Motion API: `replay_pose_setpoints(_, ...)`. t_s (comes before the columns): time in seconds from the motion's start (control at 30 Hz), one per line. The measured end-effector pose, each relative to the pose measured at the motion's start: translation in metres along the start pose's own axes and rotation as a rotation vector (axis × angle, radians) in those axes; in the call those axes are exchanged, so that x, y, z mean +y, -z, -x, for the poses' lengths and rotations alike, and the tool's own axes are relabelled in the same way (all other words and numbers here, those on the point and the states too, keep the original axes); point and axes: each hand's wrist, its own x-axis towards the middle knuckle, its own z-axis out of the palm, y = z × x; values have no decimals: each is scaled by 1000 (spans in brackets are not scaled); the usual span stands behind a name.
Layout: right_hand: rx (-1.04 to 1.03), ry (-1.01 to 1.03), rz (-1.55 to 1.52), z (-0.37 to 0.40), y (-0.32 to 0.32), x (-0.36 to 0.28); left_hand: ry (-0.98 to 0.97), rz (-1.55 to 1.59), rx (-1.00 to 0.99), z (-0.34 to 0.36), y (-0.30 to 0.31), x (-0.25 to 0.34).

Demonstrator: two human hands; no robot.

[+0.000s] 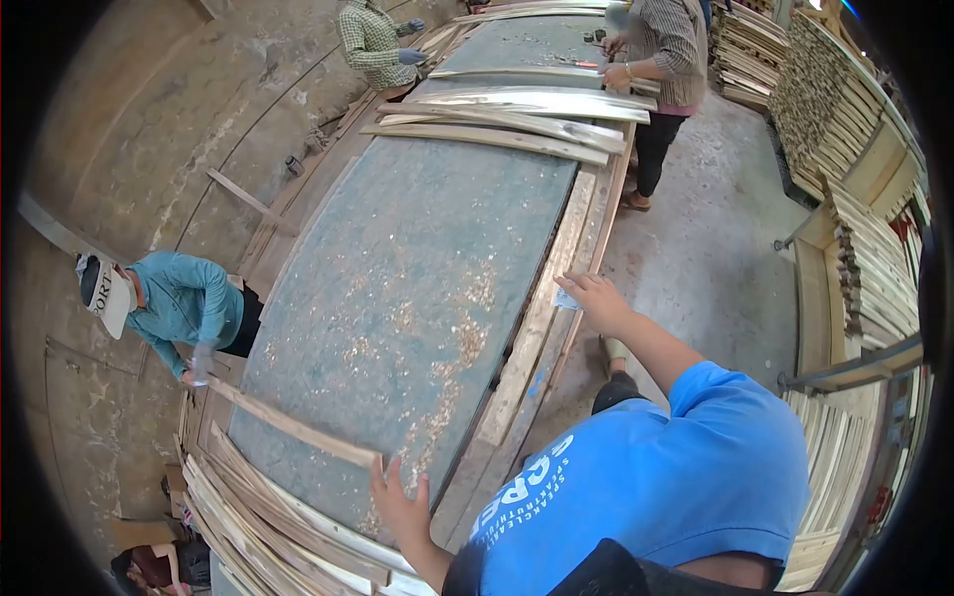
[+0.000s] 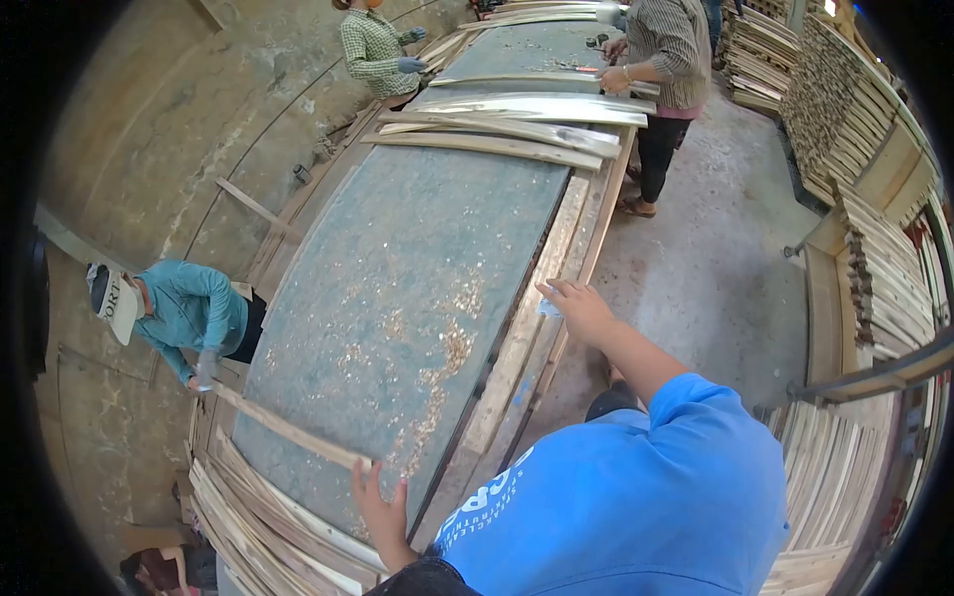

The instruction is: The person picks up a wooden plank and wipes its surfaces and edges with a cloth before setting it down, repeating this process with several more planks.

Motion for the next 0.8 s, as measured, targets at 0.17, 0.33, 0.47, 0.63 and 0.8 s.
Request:
replay_pose_setpoints(0.17, 226, 31, -108, -98, -1, 123, 105, 107, -179, -37, -54, 82)
replay_pose_setpoints(0.33, 365, -54, -57, -196, 39, 248, 193, 203, -301, -85, -89, 193)
replay_pose_setpoints(0.47, 271, -30, 132, -235, 60, 292, 251, 197, -241, -104, -104, 250)
replay_pose_setpoints(0.63, 164, 158, 348, -276, 38, 354, 408, 193, -201, -89, -108, 277)
replay_pose_setpoints(0.8, -12, 222, 371, -291, 42, 364, 529, 224, -162, -71, -118, 285)
